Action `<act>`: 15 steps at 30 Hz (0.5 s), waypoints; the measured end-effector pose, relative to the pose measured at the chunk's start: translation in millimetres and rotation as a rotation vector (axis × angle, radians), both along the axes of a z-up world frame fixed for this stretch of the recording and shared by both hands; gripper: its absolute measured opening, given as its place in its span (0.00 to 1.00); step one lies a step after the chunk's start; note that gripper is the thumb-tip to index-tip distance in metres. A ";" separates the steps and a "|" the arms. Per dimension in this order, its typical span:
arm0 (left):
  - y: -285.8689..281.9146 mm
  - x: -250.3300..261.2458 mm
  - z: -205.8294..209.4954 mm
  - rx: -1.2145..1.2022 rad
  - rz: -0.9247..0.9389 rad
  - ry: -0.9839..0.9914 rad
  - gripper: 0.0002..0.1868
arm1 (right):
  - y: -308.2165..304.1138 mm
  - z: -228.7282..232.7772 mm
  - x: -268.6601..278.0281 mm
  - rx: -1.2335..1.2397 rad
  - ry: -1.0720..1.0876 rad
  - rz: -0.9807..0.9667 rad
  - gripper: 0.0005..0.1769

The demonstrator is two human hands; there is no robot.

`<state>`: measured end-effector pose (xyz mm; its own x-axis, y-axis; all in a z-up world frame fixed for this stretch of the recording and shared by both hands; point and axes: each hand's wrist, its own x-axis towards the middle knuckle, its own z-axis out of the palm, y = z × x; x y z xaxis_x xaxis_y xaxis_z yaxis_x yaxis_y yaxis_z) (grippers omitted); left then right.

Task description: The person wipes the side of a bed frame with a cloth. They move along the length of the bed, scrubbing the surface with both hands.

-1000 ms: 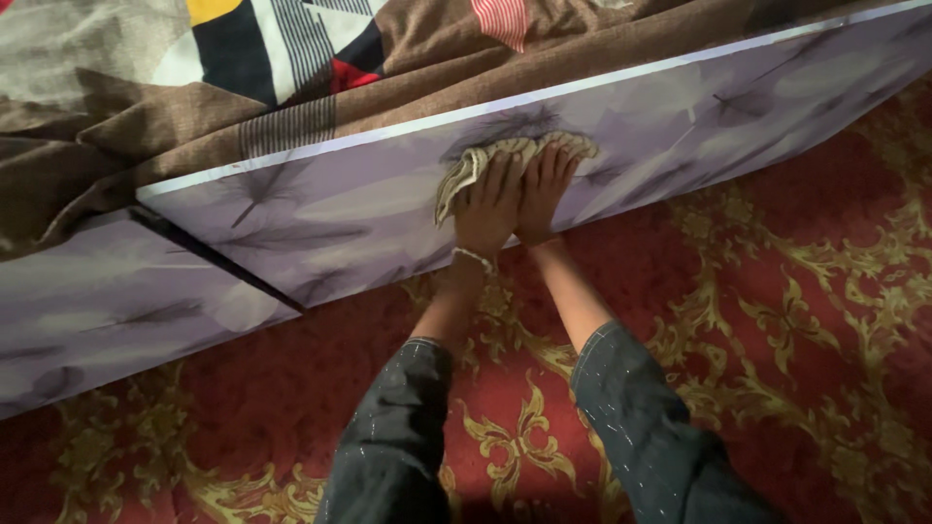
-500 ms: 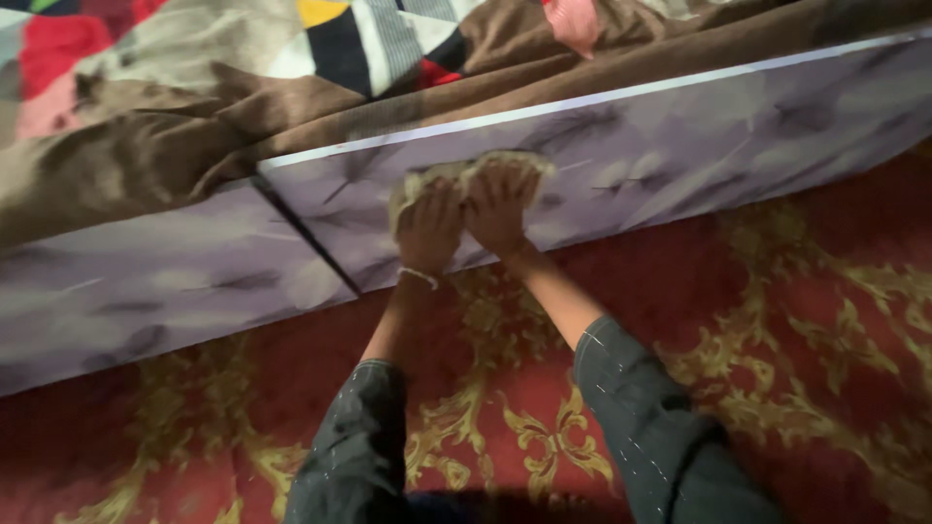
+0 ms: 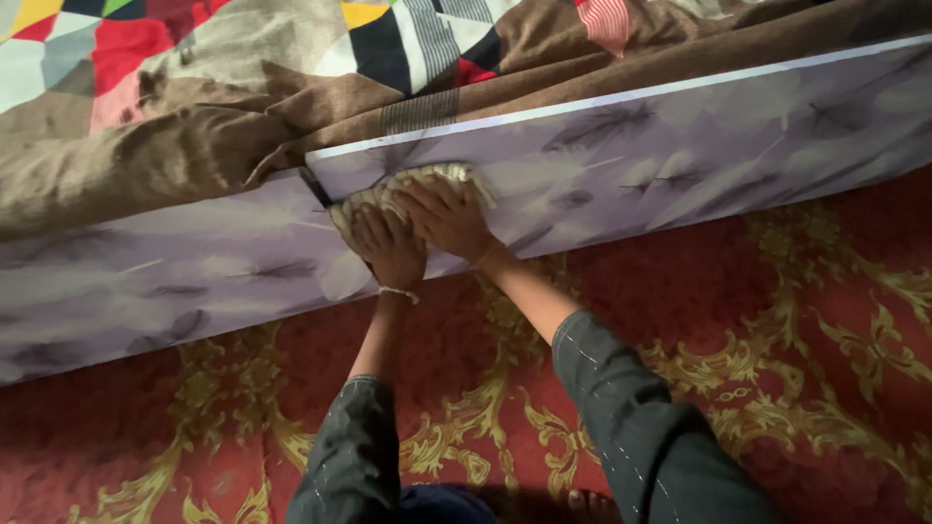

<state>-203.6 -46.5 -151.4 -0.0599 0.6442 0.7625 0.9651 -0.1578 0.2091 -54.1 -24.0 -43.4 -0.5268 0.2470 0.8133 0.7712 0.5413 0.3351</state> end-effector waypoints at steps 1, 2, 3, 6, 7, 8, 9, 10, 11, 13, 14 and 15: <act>1.4 6.7 -1.0 0.007 0.017 -0.006 0.35 | 0.8 -0.3 4.5 0.004 -0.004 0.009 0.23; 3.0 14.0 -2.3 0.007 0.021 -0.032 0.35 | 1.2 -0.9 9.3 -0.019 -0.017 0.014 0.24; 5.1 21.0 -3.5 0.006 0.028 -0.056 0.35 | 2.0 -1.4 13.5 -0.042 -0.029 0.022 0.24; 10.8 46.1 -6.7 0.081 0.032 -0.092 0.35 | 8.3 -0.7 29.2 0.032 -0.062 -0.022 0.24; 12.5 56.6 -7.5 0.118 0.028 -0.097 0.34 | 11.3 -0.6 36.4 0.079 -0.072 -0.051 0.24; 13.8 67.5 -8.1 0.120 0.022 -0.107 0.35 | 13.6 -1.3 45.5 0.063 -0.075 -0.049 0.24; 15.1 80.0 -8.7 0.122 0.014 -0.118 0.36 | 15.5 -2.5 57.8 0.047 -0.079 -0.050 0.25; 16.9 92.5 -9.2 0.123 0.005 -0.129 0.36 | 17.8 -4.7 70.6 0.032 -0.082 -0.052 0.25; 19.6 105.7 -9.7 0.135 0.000 -0.123 0.35 | 20.4 -7.9 84.4 0.025 -0.092 -0.067 0.25; 27.2 132.4 -10.9 0.159 -0.012 -0.112 0.33 | 27.5 -18.3 114.1 0.011 -0.113 -0.100 0.26; 31.1 147.3 -11.7 0.133 -0.031 -0.106 0.31 | 32.6 -25.6 131.1 -0.015 -0.108 -0.109 0.25; 34.3 162.5 -12.4 0.108 -0.047 -0.099 0.29 | 38.3 -34.4 148.6 -0.040 -0.101 -0.115 0.24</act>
<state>-41.2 -12.2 -163.8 -0.1098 0.5628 0.8193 0.9316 -0.2290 0.2822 94.6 14.3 -77.8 -0.5720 0.3421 0.7455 0.7923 0.4658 0.3942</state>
